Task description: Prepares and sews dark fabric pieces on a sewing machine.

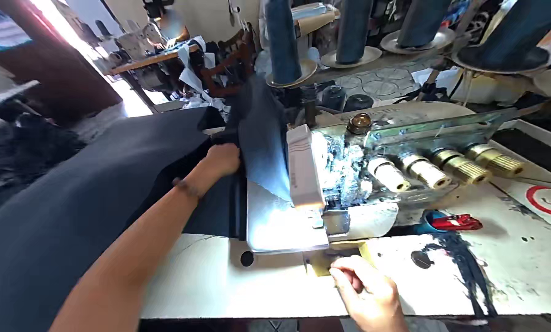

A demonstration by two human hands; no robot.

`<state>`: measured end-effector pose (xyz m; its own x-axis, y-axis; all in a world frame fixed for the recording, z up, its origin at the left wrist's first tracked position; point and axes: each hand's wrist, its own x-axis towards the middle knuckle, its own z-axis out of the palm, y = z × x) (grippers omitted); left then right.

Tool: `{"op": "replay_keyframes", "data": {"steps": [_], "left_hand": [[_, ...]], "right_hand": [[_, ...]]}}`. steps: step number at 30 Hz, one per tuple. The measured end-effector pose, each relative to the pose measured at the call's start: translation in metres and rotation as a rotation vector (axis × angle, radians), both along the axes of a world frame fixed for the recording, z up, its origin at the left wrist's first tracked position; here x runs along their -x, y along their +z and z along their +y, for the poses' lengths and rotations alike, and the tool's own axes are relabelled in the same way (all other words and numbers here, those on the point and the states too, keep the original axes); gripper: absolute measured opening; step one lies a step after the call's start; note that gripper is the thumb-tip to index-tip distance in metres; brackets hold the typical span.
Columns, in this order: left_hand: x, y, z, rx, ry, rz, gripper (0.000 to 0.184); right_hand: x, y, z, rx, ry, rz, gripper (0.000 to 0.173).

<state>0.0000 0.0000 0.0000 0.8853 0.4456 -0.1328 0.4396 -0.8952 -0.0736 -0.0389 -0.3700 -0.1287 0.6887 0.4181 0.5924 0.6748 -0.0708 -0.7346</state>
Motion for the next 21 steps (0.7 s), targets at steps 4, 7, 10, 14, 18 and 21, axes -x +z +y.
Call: {"op": "replay_keyframes", "data": {"steps": [4, 7, 10, 14, 18, 21], "left_hand": [[0.151, 0.034, -0.044, 0.024, -0.123, -0.150, 0.031], [0.257, 0.044, -0.043, -0.035, -0.061, -0.380, 0.027], [0.330, 0.032, -0.023, -0.072, 0.070, -0.552, 0.033], [0.357, -0.010, -0.009, -0.081, 0.155, -0.721, 0.034], [0.342, -0.005, -0.021, -0.048, 0.258, -0.675, 0.019], [0.340, 0.003, -0.019, -0.013, 0.309, -0.634, 0.017]], "right_hand": [[-0.001, -0.005, 0.004, -0.041, -0.034, -0.013, 0.019], [-0.001, -0.002, 0.004, -0.012, -0.035, -0.034, 0.021], [0.001, 0.002, 0.004, 0.018, -0.050, -0.049, 0.022], [0.001, 0.004, 0.004, 0.062, -0.068, -0.073, 0.022], [0.003, 0.007, 0.004, 0.097, -0.078, -0.083, 0.022], [0.003, 0.006, 0.005, 0.106, -0.081, -0.082, 0.022]]}}
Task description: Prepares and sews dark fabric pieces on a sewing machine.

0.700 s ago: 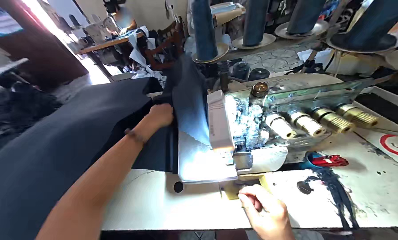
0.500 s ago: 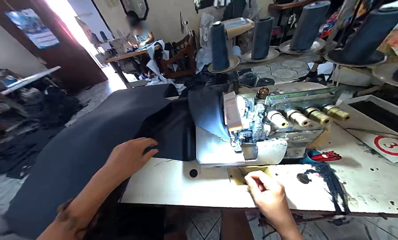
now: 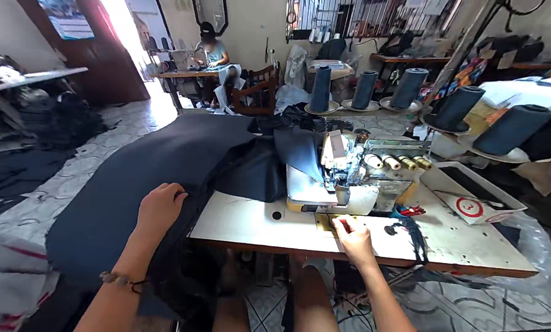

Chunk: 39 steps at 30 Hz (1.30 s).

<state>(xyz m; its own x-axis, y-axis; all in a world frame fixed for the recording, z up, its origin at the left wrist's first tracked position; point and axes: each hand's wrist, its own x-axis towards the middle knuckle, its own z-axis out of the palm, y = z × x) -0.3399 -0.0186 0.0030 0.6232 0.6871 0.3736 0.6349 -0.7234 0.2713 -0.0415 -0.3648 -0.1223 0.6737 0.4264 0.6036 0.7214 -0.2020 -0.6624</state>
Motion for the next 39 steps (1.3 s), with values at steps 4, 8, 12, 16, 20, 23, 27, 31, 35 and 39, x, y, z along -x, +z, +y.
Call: {"op": "replay_keyframes", "data": {"steps": [4, 8, 12, 16, 20, 23, 27, 31, 35, 39], "left_hand": [[0.010, 0.015, 0.010, 0.070, -0.046, -0.093, 0.017], [0.013, 0.021, 0.022, 0.121, 0.067, -0.132, 0.026], [0.008, 0.011, 0.030, 0.115, 0.199, -0.210, 0.032], [0.007, 0.012, 0.023, 0.117, 0.183, -0.286, 0.036], [0.006, 0.012, 0.028, 0.083, 0.180, -0.205, 0.034], [0.005, 0.030, 0.025, 0.154, 0.116, -0.126, 0.034], [0.005, 0.057, -0.029, 0.186, -0.118, -0.160, 0.032], [-0.001, 0.037, -0.111, 0.401, -0.371, -0.027, 0.034], [0.021, -0.011, -0.190, 0.600, -0.706, 0.092, 0.029], [0.028, -0.056, -0.211, 0.709, -1.072, 0.288, 0.025]], "right_hand": [[0.000, -0.001, 0.002, 0.014, 0.002, 0.003, 0.022], [0.000, -0.002, 0.002, 0.023, -0.007, -0.018, 0.022], [0.001, -0.002, 0.003, 0.018, -0.019, -0.043, 0.024], [0.002, -0.003, 0.004, 0.022, -0.027, -0.047, 0.024], [0.005, -0.001, 0.004, -0.004, -0.070, -0.068, 0.025], [0.019, 0.007, 0.012, -0.197, -0.018, 0.125, 0.018], [0.085, 0.026, 0.045, -0.225, 0.653, 0.814, 0.047], [0.122, 0.036, 0.089, -0.261, 1.092, 1.370, 0.091], [0.123, 0.061, 0.093, -0.354, 0.734, 1.471, 0.047], [0.121, 0.049, 0.078, -0.245, 0.421, 1.390, 0.023]]}}
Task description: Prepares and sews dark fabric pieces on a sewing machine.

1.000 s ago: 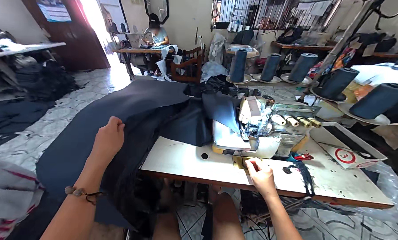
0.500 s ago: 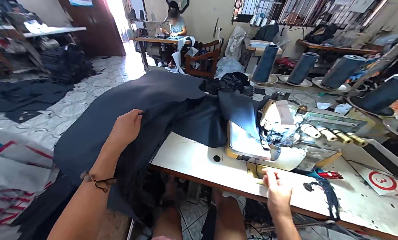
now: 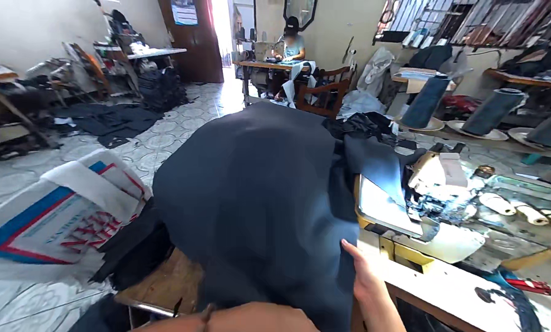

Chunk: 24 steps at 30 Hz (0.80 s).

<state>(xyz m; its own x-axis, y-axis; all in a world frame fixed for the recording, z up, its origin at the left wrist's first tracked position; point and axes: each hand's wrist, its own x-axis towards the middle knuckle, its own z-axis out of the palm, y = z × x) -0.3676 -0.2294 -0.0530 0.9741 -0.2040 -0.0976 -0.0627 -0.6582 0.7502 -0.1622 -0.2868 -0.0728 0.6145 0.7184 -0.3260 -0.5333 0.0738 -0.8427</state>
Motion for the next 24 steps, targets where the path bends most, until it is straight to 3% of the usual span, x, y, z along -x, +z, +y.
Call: {"op": "replay_keyframes", "data": {"steps": [3, 7, 9, 12, 15, 20, 24], "left_hand": [[-0.042, 0.006, 0.028, -0.100, 0.075, -0.172, 0.021], [-0.134, -0.011, 0.078, -0.234, 0.252, -0.521, 0.028], [-0.162, -0.030, 0.089, -0.292, 0.251, -0.485, 0.035], [-0.175, -0.040, 0.086, -0.363, 0.284, -0.336, 0.045], [-0.168, -0.044, 0.075, -0.362, 0.296, -0.345, 0.040], [-0.167, -0.037, 0.067, -0.288, 0.120, -0.494, 0.018], [-0.177, -0.002, 0.085, -0.149, 0.069, -0.463, 0.024]], "right_hand": [[0.018, -0.019, -0.025, -0.005, -0.067, -0.094, 0.019], [0.037, -0.046, -0.055, -0.021, -0.073, -0.296, 0.046], [0.040, -0.059, -0.063, -0.031, -0.067, -0.318, 0.049], [0.032, -0.081, -0.071, -0.123, -0.042, -0.302, 0.038], [0.028, -0.099, -0.081, -0.176, -0.012, -0.250, 0.027], [0.017, -0.072, -0.071, -0.037, -0.081, -0.295, 0.020], [0.003, -0.057, -0.062, -0.075, -0.067, -0.366, 0.021]]}}
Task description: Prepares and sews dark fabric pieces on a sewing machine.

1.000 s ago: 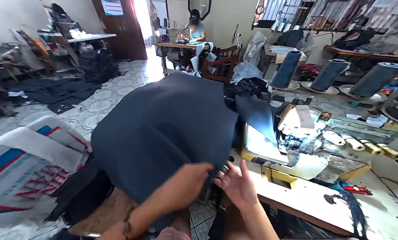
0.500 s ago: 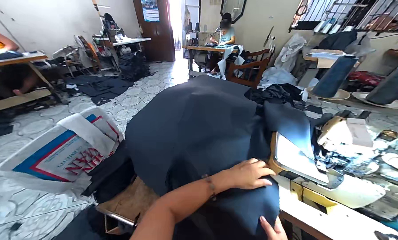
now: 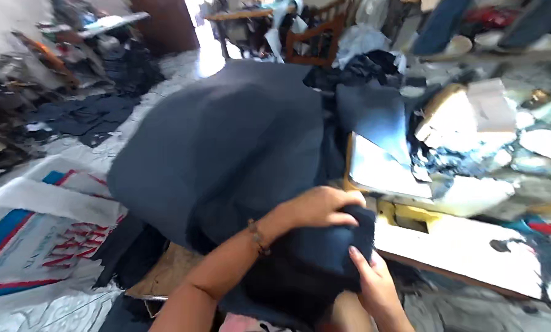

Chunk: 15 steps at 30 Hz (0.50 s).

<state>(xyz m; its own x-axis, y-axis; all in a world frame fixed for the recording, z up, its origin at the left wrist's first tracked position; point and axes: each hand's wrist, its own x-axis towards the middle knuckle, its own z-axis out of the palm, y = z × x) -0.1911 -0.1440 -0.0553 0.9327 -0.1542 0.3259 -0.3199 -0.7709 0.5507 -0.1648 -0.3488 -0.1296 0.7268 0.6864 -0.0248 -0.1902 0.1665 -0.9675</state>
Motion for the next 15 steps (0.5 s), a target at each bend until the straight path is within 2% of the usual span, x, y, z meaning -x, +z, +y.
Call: {"op": "replay_keyframes", "data": {"steps": [4, 9, 11, 15], "left_hand": [[0.000, -0.011, 0.004, 0.256, 0.031, 0.011, 0.023], [0.001, -0.018, 0.000, 0.404, 0.062, -0.052, 0.013], [0.006, -0.015, 0.000, 0.403, 0.080, -0.022, 0.016], [0.005, -0.007, -0.002, 0.335, 0.089, -0.005, 0.014]], "right_hand": [[-0.003, -0.004, -0.006, -0.021, 0.109, -0.032, 0.020], [-0.011, -0.003, -0.005, -0.081, 0.234, 0.024, 0.019], [-0.017, 0.001, -0.001, -0.098, 0.240, 0.103, 0.019], [-0.030, 0.004, 0.002, -0.096, 0.237, 0.075, 0.022]]}}
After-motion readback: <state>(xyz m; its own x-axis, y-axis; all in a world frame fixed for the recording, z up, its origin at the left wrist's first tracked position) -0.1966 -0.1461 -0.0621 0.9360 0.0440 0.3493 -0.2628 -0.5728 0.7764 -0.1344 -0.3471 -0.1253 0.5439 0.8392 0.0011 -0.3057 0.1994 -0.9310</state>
